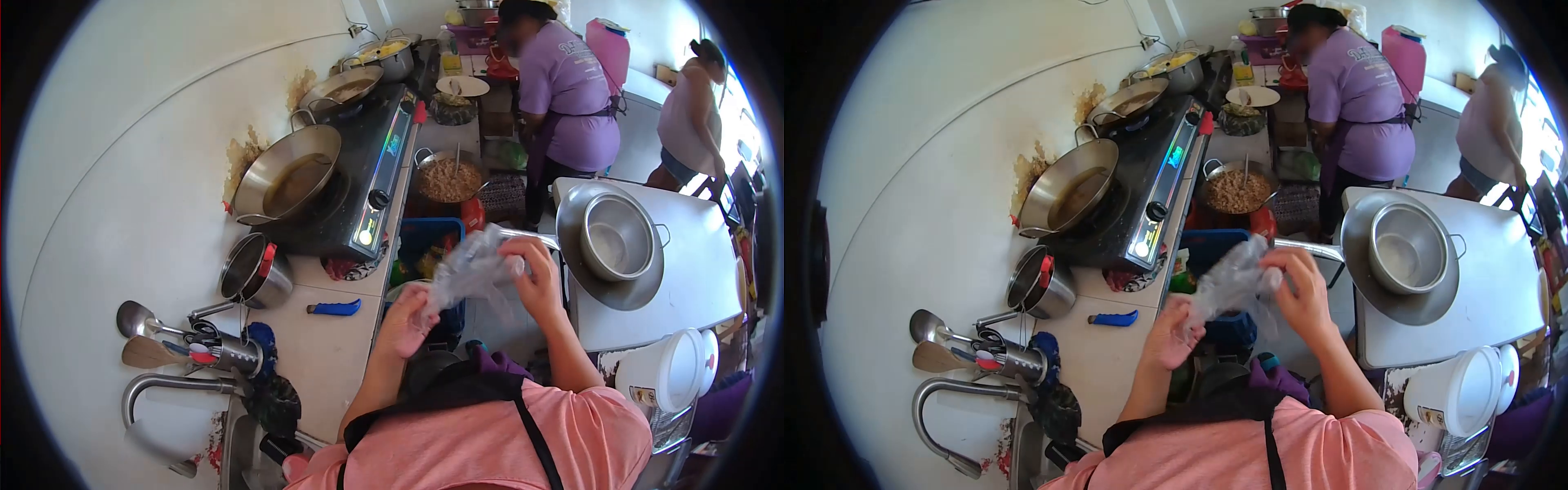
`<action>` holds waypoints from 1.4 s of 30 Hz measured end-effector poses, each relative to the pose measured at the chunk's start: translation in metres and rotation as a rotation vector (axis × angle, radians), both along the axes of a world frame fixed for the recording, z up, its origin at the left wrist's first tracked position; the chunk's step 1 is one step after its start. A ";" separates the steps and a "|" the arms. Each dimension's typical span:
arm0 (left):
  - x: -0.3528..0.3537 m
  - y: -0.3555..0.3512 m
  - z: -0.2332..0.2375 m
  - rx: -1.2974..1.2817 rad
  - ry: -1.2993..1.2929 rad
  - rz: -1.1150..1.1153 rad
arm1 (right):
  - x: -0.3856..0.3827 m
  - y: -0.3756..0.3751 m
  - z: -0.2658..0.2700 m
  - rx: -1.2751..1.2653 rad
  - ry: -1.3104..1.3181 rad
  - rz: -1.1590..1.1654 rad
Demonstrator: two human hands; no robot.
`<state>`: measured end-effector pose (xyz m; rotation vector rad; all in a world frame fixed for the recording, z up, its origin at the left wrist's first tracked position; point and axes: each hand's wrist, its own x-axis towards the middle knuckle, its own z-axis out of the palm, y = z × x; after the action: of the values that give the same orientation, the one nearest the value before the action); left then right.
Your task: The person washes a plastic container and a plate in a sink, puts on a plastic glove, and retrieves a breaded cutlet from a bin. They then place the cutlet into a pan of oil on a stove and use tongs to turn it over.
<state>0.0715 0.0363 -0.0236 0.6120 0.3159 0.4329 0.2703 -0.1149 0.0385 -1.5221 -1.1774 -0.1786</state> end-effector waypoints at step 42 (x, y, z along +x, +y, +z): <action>0.019 0.029 0.002 0.084 0.007 0.048 | -0.096 0.053 -0.026 0.123 -0.535 0.179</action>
<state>0.0903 0.0649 -0.0218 0.6890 0.3207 0.4921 0.1743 -0.0622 0.0123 -1.2863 -1.6825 -0.5518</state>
